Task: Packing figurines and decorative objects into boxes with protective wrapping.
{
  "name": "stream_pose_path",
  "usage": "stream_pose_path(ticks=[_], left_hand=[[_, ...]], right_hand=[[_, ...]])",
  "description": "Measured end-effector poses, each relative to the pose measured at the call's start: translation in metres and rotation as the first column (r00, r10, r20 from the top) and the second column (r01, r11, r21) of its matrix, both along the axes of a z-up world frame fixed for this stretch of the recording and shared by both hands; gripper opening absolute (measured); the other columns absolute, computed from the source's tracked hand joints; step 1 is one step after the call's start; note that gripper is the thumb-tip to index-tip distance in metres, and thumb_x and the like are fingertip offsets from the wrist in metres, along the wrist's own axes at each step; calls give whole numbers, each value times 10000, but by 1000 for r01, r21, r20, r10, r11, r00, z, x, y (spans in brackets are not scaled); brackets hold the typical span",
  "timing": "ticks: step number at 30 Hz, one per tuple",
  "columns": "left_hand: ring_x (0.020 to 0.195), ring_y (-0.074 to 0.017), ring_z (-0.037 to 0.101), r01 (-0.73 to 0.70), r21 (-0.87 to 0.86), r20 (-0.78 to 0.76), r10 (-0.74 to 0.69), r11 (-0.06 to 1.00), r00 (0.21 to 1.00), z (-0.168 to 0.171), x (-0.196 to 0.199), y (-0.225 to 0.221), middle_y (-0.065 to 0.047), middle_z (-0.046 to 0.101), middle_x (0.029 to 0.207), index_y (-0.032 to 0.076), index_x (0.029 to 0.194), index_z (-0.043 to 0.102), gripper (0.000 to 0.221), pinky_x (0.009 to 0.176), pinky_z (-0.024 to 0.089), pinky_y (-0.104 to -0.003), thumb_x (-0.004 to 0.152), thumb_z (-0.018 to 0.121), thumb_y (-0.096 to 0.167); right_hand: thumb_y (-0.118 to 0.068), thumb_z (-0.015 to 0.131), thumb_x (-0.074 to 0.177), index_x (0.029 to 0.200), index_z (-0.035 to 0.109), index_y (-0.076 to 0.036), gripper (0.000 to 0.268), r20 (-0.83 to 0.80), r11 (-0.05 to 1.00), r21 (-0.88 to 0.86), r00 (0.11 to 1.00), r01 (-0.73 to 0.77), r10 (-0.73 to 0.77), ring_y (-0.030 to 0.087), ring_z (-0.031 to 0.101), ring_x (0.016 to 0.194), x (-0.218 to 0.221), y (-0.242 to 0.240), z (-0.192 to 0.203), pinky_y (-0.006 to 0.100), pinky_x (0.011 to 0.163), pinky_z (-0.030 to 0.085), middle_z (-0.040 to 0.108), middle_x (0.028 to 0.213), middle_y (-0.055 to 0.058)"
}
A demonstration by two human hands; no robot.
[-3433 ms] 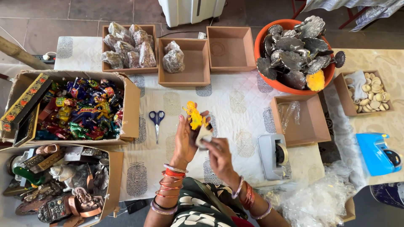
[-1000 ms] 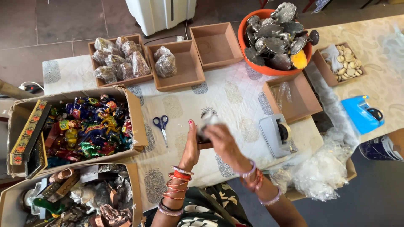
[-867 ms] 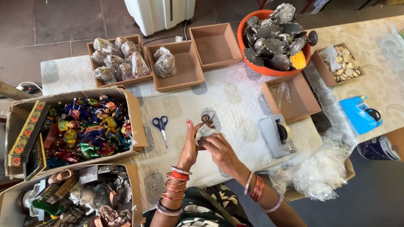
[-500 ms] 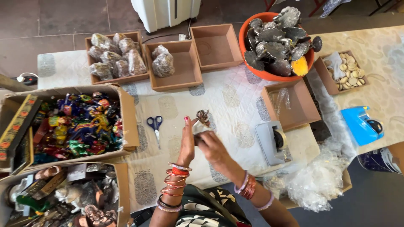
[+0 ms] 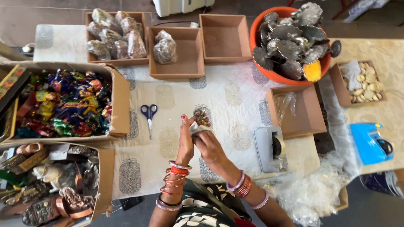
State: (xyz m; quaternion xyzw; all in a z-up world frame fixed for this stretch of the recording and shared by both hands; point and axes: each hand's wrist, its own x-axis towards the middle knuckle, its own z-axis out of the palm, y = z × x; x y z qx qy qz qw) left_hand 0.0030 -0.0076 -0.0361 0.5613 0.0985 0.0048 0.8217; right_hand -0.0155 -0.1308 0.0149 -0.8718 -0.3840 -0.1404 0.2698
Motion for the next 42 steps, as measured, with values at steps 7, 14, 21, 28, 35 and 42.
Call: stream_pose_path(ticks=[7,14,21,28,35,42], left_hand=[[955,-252,712,-34,-215,-154,1,976,988,24,0,3,-156,643,1141,-36,1286,583,813,729,652,-371,985,253,642],[1079,-248,681,-30,17,-102,31,999,994,-6,1,0,-188,666,1213,-49,1332,593,867,873,603,-344,1043,277,704],[919,-236,707,68,-144,-159,-91,987,983,43,4,-1,-123,726,1028,14,1267,640,810,756,631,-369,985,238,659],[989,-233,746,90,-209,-69,-107,974,992,22,6,-2,-169,721,1107,-32,1252,603,785,850,653,-365,1031,282,649],[1058,-235,689,15,-122,-189,-38,992,981,-6,12,-5,-118,654,1175,-58,1380,488,837,897,601,-396,1020,279,668],[880,-280,648,229,-82,-129,-238,970,963,20,5,7,-183,660,955,-95,1362,570,926,822,602,-385,1042,226,702]], right_hand=[[180,567,825,1058,733,0,338,-104,973,72,972,218,-210,265,622,1075,17,-36,-27,319,923,579,648,1131,122],[87,717,779,1042,697,28,270,-62,996,68,996,-52,57,293,616,1071,0,-16,11,374,951,534,625,1108,120],[205,645,785,1056,721,-7,352,-27,968,35,968,250,-250,271,631,1133,8,-34,-18,305,1016,582,654,1197,114],[118,719,867,1085,667,19,246,14,991,124,998,58,-60,273,617,1127,4,-27,-18,324,1005,570,632,1186,126],[216,625,772,1118,682,-30,428,-101,937,176,952,303,-289,310,610,1120,-4,-26,-13,365,990,545,643,1171,107],[206,596,772,1176,663,-45,480,73,964,165,973,207,-221,309,589,1174,30,-23,-9,407,1022,554,625,1230,103]])
